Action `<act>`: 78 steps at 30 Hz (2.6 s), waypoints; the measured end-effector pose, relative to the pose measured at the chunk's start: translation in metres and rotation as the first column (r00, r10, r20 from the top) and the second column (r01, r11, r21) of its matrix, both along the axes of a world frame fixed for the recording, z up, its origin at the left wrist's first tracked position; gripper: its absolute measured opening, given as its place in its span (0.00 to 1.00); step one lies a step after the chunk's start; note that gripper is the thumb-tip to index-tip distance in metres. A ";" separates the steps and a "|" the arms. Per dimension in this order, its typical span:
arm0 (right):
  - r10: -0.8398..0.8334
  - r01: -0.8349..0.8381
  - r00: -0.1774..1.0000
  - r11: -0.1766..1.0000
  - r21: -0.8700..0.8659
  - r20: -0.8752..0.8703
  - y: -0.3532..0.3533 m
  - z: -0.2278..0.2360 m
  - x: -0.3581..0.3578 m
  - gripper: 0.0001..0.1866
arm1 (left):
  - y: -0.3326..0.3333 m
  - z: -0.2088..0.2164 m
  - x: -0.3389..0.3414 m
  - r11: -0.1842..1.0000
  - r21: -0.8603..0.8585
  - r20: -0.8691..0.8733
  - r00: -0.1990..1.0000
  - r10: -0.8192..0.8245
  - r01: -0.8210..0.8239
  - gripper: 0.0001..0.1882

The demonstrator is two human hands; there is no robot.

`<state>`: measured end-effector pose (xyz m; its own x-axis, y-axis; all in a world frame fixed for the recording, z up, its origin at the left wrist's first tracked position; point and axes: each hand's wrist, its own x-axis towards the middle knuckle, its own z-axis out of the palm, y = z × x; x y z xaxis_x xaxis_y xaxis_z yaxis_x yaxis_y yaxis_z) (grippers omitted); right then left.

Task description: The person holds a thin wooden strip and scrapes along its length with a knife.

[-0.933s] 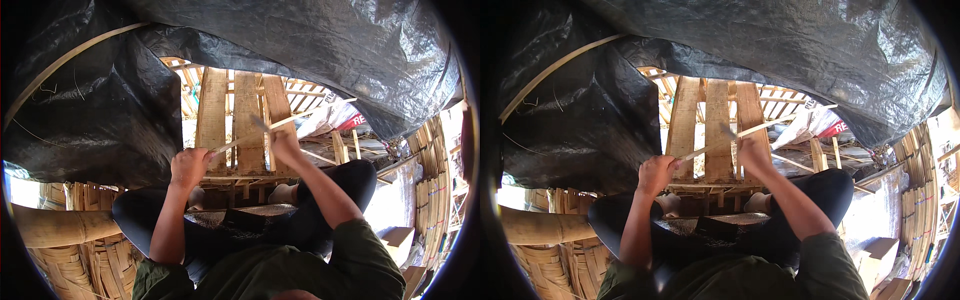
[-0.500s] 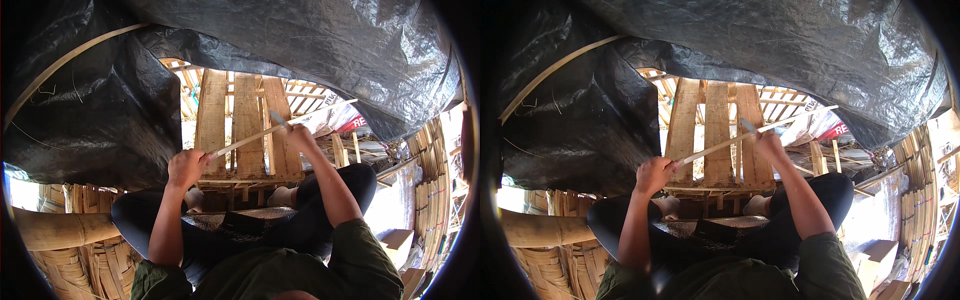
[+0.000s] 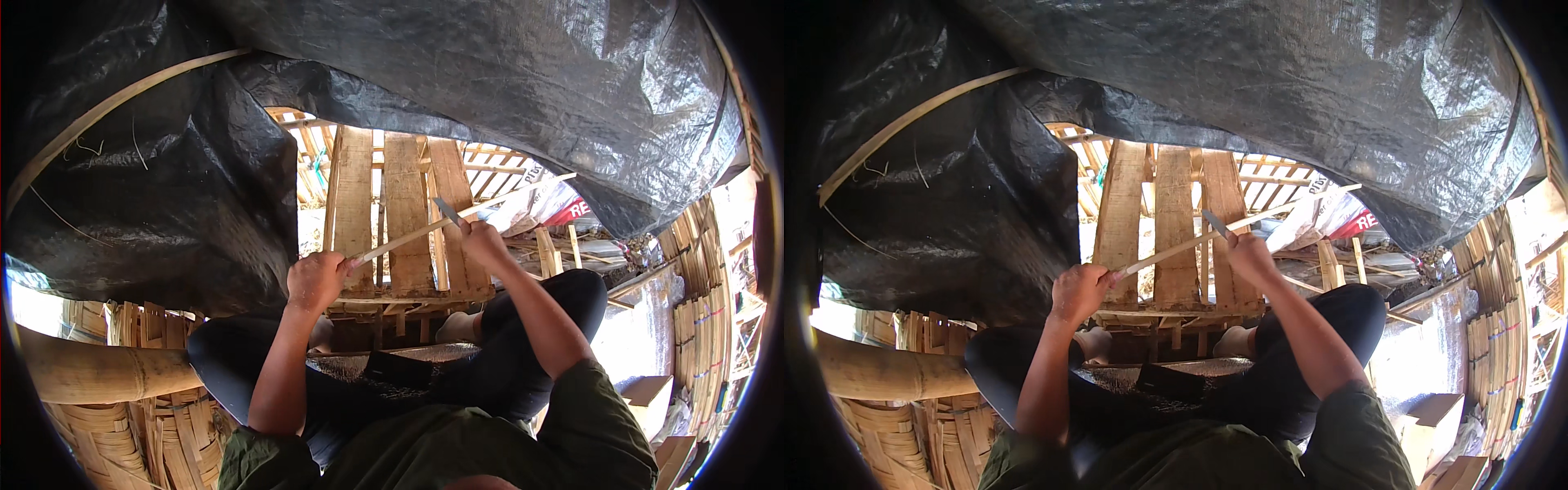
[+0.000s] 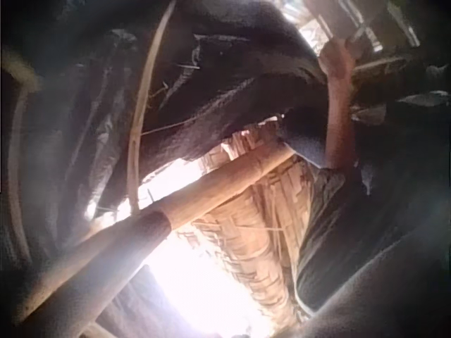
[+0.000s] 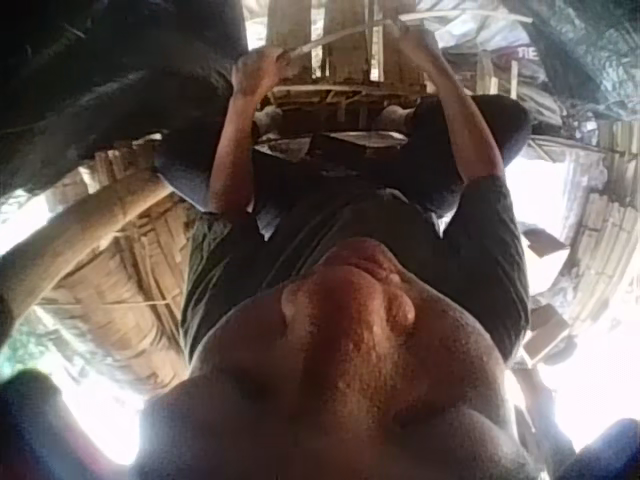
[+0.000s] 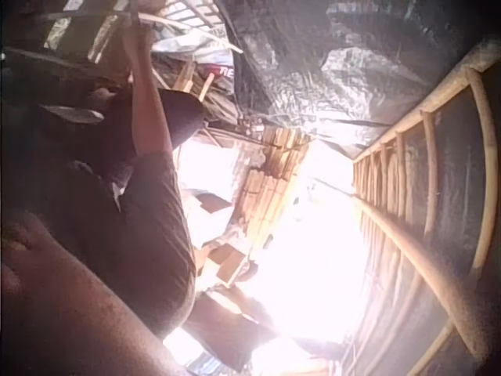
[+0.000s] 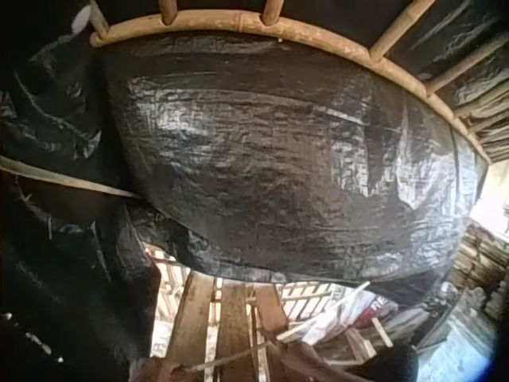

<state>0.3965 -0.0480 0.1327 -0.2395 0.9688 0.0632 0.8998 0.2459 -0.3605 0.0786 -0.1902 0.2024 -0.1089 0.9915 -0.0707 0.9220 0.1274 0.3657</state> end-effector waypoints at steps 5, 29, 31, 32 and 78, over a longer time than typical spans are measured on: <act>-0.116 0.109 0.993 0.957 -0.268 -0.009 -0.045 0.048 -0.035 0.30 | -0.037 0.005 -0.011 0.995 0.094 -0.059 0.998 -0.019 0.024 0.23; -0.073 0.086 0.994 0.981 -0.173 0.078 0.066 -0.063 0.007 0.26 | 0.063 -0.085 0.023 0.984 0.180 -0.106 0.994 0.001 0.018 0.22; -0.012 0.049 0.983 0.979 -0.197 0.183 0.102 -0.062 0.033 0.28 | 0.083 -0.095 0.030 0.985 0.172 -0.107 0.994 0.001 0.017 0.22; -0.203 0.225 0.969 0.961 -0.159 0.144 0.121 -0.063 0.049 0.28 | 0.096 -0.098 0.036 0.983 0.179 -0.110 0.994 -0.010 0.029 0.22; -0.075 0.074 0.997 0.994 -0.079 -0.010 0.177 -0.133 0.073 0.20 | 0.172 -0.138 0.071 0.925 0.366 -0.189 0.981 -0.034 0.103 0.14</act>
<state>0.4696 0.1290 0.0002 -0.1659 0.9861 -0.0113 0.9095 0.1486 -0.3882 0.1496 -0.0178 0.0647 -0.0166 0.9475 0.3192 0.9772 -0.0521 0.2057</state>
